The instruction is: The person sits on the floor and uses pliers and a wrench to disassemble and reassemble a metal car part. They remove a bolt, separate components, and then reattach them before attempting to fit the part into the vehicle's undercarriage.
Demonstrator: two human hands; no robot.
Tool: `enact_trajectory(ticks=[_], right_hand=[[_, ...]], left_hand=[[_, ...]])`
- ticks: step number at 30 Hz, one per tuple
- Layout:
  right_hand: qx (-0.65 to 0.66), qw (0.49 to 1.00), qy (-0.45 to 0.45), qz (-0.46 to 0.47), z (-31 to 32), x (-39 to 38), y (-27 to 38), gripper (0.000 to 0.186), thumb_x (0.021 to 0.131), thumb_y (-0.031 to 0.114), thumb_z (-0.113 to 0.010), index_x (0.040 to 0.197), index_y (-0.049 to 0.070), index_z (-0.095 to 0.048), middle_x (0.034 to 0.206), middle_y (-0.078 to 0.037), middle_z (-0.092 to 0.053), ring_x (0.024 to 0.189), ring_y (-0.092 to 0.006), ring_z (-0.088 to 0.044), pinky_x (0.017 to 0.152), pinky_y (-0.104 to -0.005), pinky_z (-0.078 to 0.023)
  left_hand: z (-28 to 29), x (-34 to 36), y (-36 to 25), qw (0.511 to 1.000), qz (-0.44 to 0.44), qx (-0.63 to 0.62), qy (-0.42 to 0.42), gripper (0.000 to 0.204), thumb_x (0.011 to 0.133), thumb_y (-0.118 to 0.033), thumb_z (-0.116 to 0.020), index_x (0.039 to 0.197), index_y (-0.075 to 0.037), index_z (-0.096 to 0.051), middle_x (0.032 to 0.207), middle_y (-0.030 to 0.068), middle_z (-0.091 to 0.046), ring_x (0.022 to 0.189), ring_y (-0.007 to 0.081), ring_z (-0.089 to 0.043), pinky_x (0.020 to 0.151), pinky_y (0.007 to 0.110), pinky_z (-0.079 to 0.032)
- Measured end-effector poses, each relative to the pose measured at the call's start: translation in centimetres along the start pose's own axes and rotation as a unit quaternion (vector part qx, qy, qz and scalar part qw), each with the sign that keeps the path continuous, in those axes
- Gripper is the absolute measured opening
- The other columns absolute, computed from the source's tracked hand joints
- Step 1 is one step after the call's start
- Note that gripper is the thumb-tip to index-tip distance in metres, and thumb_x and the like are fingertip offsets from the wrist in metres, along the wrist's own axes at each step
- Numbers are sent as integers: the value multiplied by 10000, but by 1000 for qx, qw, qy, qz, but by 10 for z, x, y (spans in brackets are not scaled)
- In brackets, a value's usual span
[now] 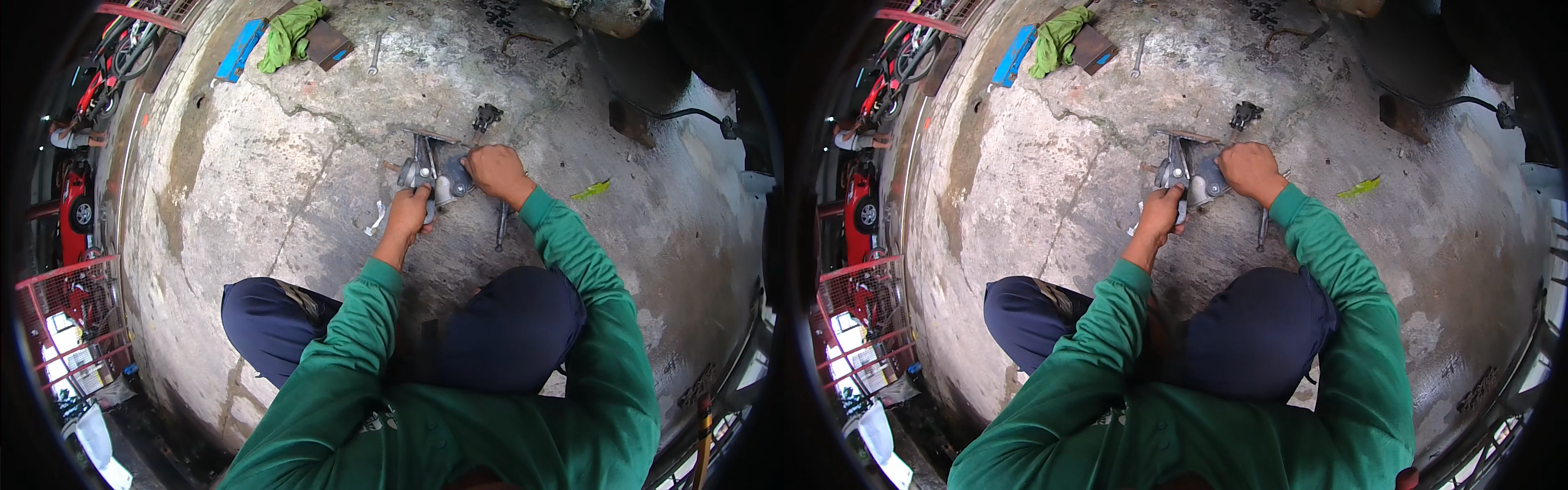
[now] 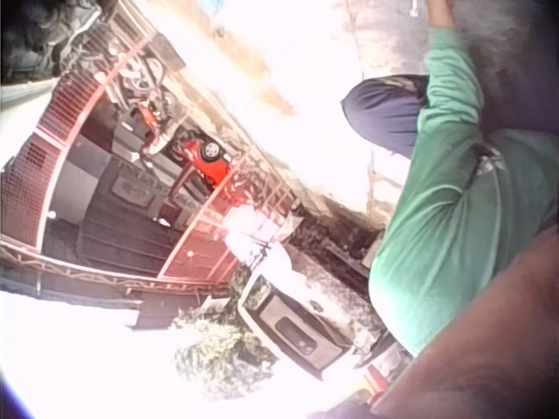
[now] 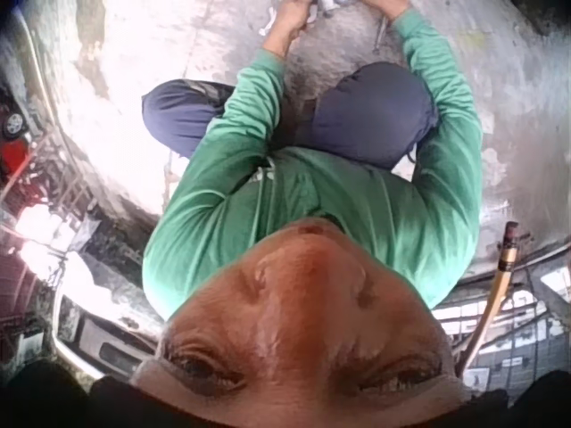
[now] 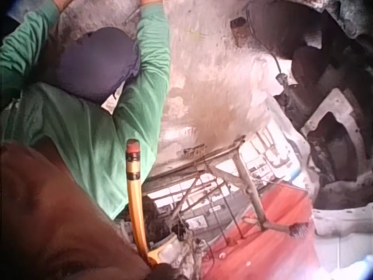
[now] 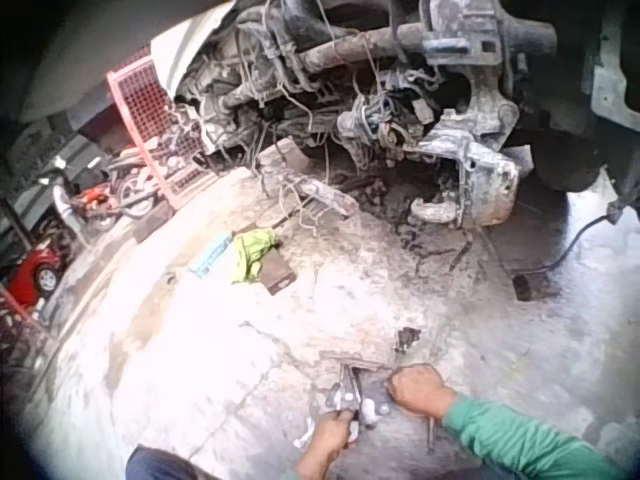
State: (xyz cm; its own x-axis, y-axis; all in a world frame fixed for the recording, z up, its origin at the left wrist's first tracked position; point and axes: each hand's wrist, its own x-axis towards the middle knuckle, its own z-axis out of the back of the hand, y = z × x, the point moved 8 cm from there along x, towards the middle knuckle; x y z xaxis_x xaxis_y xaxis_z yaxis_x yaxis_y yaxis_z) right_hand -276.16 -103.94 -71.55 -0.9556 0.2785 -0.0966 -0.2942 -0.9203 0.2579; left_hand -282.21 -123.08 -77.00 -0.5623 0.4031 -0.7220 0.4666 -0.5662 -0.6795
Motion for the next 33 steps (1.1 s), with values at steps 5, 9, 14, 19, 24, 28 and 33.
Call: enact_trajectory(ticks=[5,9,14,19,24,28,33], right_hand=[[-67,989,-114,68,15,-1,5,367,987,340,-568,853,55,-758,859,-162,-741,840,-358,-725,758,-472,-566],[8,998,37,-46,-4,4,-4,370,998,321,-551,873,44,-763,874,-164,-743,874,-354,-725,770,-472,-566],[-76,991,-97,49,14,-3,8,384,1006,330,-542,891,42,-769,890,-173,-751,875,-361,-733,769,-475,-574],[6,999,16,-40,-5,1,1,338,972,305,-572,863,45,-758,852,-170,-743,830,-355,-732,749,-464,-573],[-90,965,-229,89,22,-8,9,356,963,332,-592,840,33,-741,761,-173,-720,748,-368,-717,712,-467,-569],[-40,998,35,-16,-5,6,2,273,938,285,-596,955,67,-759,926,-147,-756,873,-316,-743,764,-423,-579],[-103,990,-83,42,14,-2,11,271,924,289,-617,986,61,-749,949,-149,-753,894,-311,-742,799,-420,-582]], left_hand=[[-2,1,-6,1000,-7,-2,5,399,1011,-381,-575,1031,11,-646,766,89,-640,587,204,-644,415,336,-474],[-1,3,-4,1000,-11,-1,-9,395,1010,-375,-577,1010,13,-650,748,85,-637,583,200,-641,411,338,-472],[1,1,-4,1000,-10,4,-11,391,1007,-373,-580,986,10,-655,735,83,-638,583,194,-641,412,338,-476],[1,1,-4,1000,-15,1,-14,386,1002,-371,-586,991,9,-649,747,81,-641,588,190,-646,412,334,-480],[-3,2,-7,1000,-14,1,-11,393,1000,-366,-585,1008,23,-644,766,93,-647,581,194,-647,414,332,-487],[0,0,-6,1000,-10,4,-7,413,1006,-357,-575,1019,51,-639,772,110,-650,577,203,-650,419,330,-494],[0,1,-7,1000,-22,-8,-10,379,997,-363,-586,948,8,-650,702,91,-631,549,196,-627,395,339,-473]])
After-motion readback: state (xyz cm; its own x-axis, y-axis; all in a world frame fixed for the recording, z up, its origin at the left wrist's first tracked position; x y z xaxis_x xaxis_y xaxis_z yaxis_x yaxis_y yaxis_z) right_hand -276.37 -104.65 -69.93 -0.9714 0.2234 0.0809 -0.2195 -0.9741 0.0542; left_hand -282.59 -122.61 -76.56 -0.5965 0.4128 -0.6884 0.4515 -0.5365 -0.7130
